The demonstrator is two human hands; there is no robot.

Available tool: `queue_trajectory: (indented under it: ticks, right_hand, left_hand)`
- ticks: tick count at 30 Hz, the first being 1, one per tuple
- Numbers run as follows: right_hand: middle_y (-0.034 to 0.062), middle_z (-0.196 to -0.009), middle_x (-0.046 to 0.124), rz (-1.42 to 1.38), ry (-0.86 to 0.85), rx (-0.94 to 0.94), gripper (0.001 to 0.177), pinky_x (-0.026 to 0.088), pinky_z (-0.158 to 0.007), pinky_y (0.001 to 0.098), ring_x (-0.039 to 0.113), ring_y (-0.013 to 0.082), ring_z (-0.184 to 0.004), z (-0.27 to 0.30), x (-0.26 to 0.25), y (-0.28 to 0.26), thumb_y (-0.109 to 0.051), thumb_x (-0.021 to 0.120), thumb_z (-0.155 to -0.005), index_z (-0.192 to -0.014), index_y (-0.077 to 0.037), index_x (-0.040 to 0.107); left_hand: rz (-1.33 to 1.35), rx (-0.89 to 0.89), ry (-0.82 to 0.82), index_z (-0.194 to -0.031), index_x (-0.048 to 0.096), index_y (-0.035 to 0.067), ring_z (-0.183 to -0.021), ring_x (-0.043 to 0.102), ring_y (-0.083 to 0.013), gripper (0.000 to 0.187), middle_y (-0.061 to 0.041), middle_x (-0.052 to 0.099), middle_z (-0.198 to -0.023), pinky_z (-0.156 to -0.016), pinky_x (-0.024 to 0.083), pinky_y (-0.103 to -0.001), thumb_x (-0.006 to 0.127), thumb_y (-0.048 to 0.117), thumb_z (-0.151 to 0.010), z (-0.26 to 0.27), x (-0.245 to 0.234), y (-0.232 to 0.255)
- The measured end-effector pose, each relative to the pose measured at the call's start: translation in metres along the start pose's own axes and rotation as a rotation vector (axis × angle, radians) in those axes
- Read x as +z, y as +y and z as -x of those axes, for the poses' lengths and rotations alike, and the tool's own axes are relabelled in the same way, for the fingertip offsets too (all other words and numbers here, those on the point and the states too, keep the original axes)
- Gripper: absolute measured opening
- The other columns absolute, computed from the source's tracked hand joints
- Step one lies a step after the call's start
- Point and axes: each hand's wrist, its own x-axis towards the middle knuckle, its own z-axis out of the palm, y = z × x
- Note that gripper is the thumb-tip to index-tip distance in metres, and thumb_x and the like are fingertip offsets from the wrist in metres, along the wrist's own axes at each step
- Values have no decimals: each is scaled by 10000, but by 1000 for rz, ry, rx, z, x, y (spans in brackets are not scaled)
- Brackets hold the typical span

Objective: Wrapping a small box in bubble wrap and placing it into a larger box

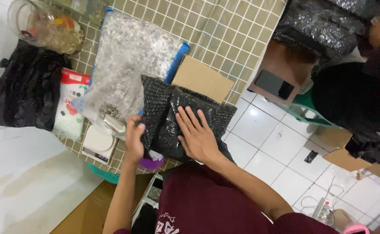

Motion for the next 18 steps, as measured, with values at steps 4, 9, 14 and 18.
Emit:
queue_trajectory:
  ticks: [4, 9, 14, 18]
  right_hand:
    - [161, -1676, 281, 38, 20, -15, 670, 111, -1264, 551, 238, 330, -1554, -1, -3, -1, -291, 543, -984, -1569, -16, 366]
    - [156, -1623, 399, 111, 35, -16, 711, 146, -1258, 543, 324, 331, -1521, -5, -5, -4, -298, 644, -896, -1523, -24, 450]
    - [147, -1613, 422, 140, 53, -23, 710, 163, -1251, 542, 343, 321, -1515, -3, -3, -4, -287, 668, -890, -1522, -35, 466]
    - [134, -1618, 417, 147, 69, -37, 700, 144, -1254, 547, 333, 317, -1520, 0, 6, 3, -286, 672, -897, -1527, -53, 475]
  left_hand:
    - [250, -58, 45, -1072, 513, 96, -883, 484, -134, 140, -10, 487, -931, -856, 395, -270, 532, 214, -999, -39, -10, 10]
    - [348, -112, -76, -1090, 589, 113, -906, 523, -135, 248, -5, 541, -966, -869, 425, -274, 557, 255, -889, -62, -9, 46]
    - [339, -33, -124, -1124, 586, 118, -939, 524, -125, 276, -1, 543, -980, -891, 419, -263, 568, 259, -887, -65, -12, -3]
    - [156, 15, -301, -1165, 523, 126, -1135, 492, -202, 287, -67, 548, -1169, -1039, 379, -357, 565, 316, -954, -55, -1, -19]
